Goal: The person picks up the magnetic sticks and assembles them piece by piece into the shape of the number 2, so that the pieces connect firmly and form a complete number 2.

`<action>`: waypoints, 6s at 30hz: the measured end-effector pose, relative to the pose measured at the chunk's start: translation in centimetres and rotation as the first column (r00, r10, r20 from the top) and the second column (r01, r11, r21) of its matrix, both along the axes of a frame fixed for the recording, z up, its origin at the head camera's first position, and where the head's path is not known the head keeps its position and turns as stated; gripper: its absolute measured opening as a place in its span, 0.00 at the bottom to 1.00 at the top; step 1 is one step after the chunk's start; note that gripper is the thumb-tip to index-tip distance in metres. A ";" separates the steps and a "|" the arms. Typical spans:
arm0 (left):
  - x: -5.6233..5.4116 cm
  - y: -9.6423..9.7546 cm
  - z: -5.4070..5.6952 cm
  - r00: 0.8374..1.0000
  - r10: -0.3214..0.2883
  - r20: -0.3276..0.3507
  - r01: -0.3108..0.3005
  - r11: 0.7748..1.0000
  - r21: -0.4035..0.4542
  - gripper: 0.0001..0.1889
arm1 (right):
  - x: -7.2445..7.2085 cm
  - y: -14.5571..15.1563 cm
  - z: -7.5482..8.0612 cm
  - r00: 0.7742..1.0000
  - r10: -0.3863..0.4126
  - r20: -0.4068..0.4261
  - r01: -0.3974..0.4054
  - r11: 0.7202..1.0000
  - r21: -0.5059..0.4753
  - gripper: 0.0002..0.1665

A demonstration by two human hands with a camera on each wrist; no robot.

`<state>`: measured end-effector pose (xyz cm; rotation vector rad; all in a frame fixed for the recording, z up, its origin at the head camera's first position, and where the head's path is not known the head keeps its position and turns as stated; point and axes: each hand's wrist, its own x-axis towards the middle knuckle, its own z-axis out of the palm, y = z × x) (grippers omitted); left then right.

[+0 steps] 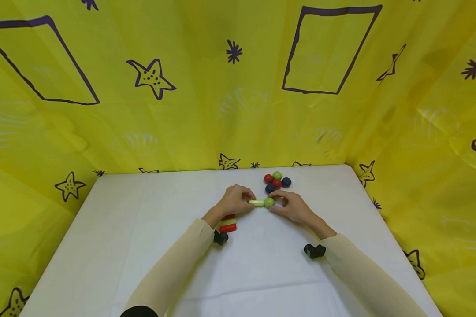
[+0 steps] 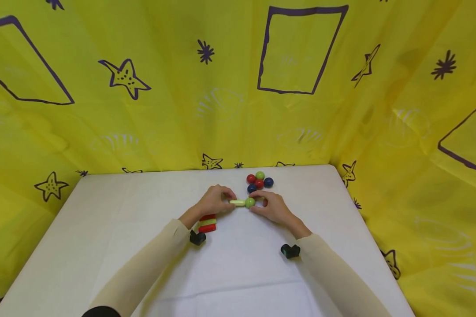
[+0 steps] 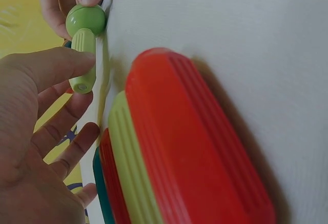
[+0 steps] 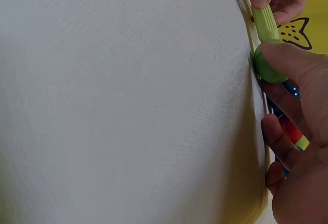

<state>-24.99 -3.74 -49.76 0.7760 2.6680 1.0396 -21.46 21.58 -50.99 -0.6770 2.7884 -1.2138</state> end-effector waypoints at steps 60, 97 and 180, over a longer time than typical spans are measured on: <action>-2.0 5.2 0.8 0.987 0.157 -0.035 -0.155 0.987 0.043 0.14 | 0.7 2.1 0.3 0.998 -0.026 0.065 0.025 1.000 0.010 0.21; 0.6 -2.1 0.4 0.995 0.046 0.087 -0.069 0.958 0.279 0.16 | 0.7 2.3 0.1 0.998 -0.026 0.051 0.025 1.000 0.012 0.21; -2.2 -7.2 0.7 0.988 0.146 0.049 -0.150 0.985 0.090 0.15 | -1.9 -7.4 0.7 0.955 -0.297 0.019 0.297 0.955 0.007 0.19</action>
